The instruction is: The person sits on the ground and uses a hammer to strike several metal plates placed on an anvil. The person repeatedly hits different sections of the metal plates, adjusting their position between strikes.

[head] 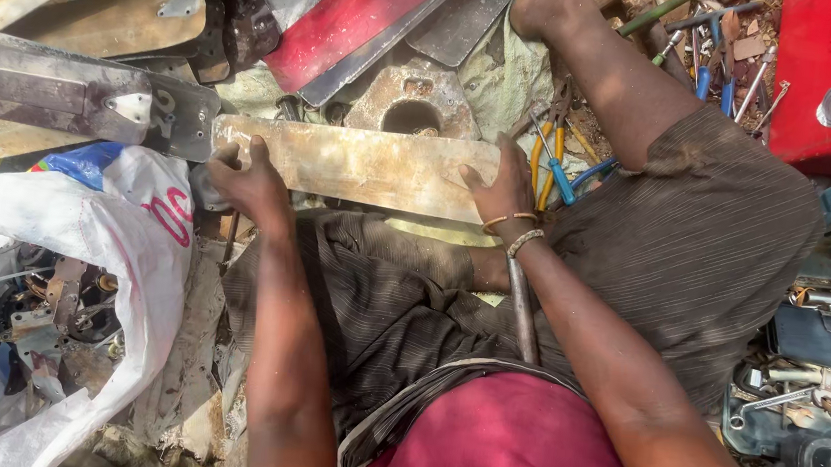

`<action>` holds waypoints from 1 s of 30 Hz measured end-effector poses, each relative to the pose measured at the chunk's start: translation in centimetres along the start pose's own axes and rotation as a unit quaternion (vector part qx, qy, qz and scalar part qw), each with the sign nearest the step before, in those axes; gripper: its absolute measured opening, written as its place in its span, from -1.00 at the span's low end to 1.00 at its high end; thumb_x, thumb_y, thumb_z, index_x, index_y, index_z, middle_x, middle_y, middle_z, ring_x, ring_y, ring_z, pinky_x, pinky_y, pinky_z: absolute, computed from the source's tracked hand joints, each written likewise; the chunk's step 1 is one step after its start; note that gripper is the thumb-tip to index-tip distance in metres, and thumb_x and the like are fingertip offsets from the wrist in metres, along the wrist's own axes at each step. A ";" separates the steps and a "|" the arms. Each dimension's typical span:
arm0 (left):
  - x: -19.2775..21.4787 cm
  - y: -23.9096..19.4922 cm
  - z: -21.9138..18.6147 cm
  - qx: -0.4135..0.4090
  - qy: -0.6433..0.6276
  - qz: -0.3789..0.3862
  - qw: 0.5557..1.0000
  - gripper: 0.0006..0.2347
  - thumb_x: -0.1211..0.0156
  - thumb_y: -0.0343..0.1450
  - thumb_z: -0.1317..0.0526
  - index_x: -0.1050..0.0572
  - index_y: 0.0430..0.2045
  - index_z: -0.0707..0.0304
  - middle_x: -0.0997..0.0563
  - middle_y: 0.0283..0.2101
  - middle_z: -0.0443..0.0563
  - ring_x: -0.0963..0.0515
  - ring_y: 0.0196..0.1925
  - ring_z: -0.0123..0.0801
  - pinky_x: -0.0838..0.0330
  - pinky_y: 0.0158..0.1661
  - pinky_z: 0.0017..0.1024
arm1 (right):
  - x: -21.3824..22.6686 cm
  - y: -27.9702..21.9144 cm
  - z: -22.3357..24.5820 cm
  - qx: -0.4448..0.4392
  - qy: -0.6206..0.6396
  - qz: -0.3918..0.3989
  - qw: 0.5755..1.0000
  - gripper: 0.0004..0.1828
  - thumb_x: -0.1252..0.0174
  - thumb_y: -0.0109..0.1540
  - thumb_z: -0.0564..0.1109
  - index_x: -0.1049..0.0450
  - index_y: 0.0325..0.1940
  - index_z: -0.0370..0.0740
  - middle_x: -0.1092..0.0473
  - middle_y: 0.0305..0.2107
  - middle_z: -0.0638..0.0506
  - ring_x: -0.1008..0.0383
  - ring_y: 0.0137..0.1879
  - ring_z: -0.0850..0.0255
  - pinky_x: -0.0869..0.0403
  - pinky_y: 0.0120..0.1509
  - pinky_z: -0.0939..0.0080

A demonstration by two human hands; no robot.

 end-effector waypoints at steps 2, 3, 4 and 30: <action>-0.7 -3.4 2.9 0.074 -0.076 -0.012 0.994 -0.51 -0.46 0.35 0.32 -0.26 0.02 0.56 -0.38 0.05 0.37 -0.45 0.06 -0.04 -0.36 0.08 -0.15 | 0.3 -1.0 -1.2 -0.046 0.027 0.010 0.999 -0.25 -0.40 0.16 0.03 -0.30 0.33 -0.28 -0.36 0.19 -0.25 -0.37 0.33 -0.11 -0.35 0.40 -0.03; -2.1 -4.5 4.5 0.137 -0.150 -0.001 0.979 -0.41 -0.44 0.34 0.33 -0.15 0.13 0.56 -0.33 0.13 0.34 -0.45 0.11 -0.06 -0.40 0.11 -0.18 | 0.4 -0.7 -1.7 -0.074 0.041 0.015 0.996 -0.26 -0.40 0.13 0.02 -0.32 0.30 -0.28 -0.40 0.14 -0.22 -0.43 0.28 -0.06 -0.39 0.37 0.01; -3.2 -5.1 5.9 0.199 -0.222 0.007 0.955 -0.30 -0.42 0.32 0.34 -0.04 0.24 0.56 -0.27 0.21 0.32 -0.45 0.17 -0.09 -0.43 0.15 -0.21 | 0.2 -0.5 -1.9 -0.100 0.057 0.024 0.993 -0.27 -0.40 0.10 0.02 -0.34 0.28 -0.27 -0.45 0.09 -0.19 -0.48 0.24 -0.02 -0.44 0.33 0.05; -5.0 -6.9 5.9 0.420 -0.193 -0.028 0.886 -0.39 0.00 0.31 0.48 0.00 0.27 0.15 -0.28 -0.25 0.02 -0.36 -0.34 -0.42 -0.22 -0.24 -0.48 | -3.8 14.8 8.1 0.137 -0.022 0.105 0.985 -0.90 -0.30 0.24 -0.14 -0.52 -0.27 -0.18 -0.44 -0.35 0.01 -0.47 -0.21 0.15 -0.49 0.00 0.10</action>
Point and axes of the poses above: each hand's wrist, its own y-axis towards the middle knuckle, its own x-axis out of the back of the hand, z = x × y, the point moved 10 cm from there along y, towards the middle knuckle
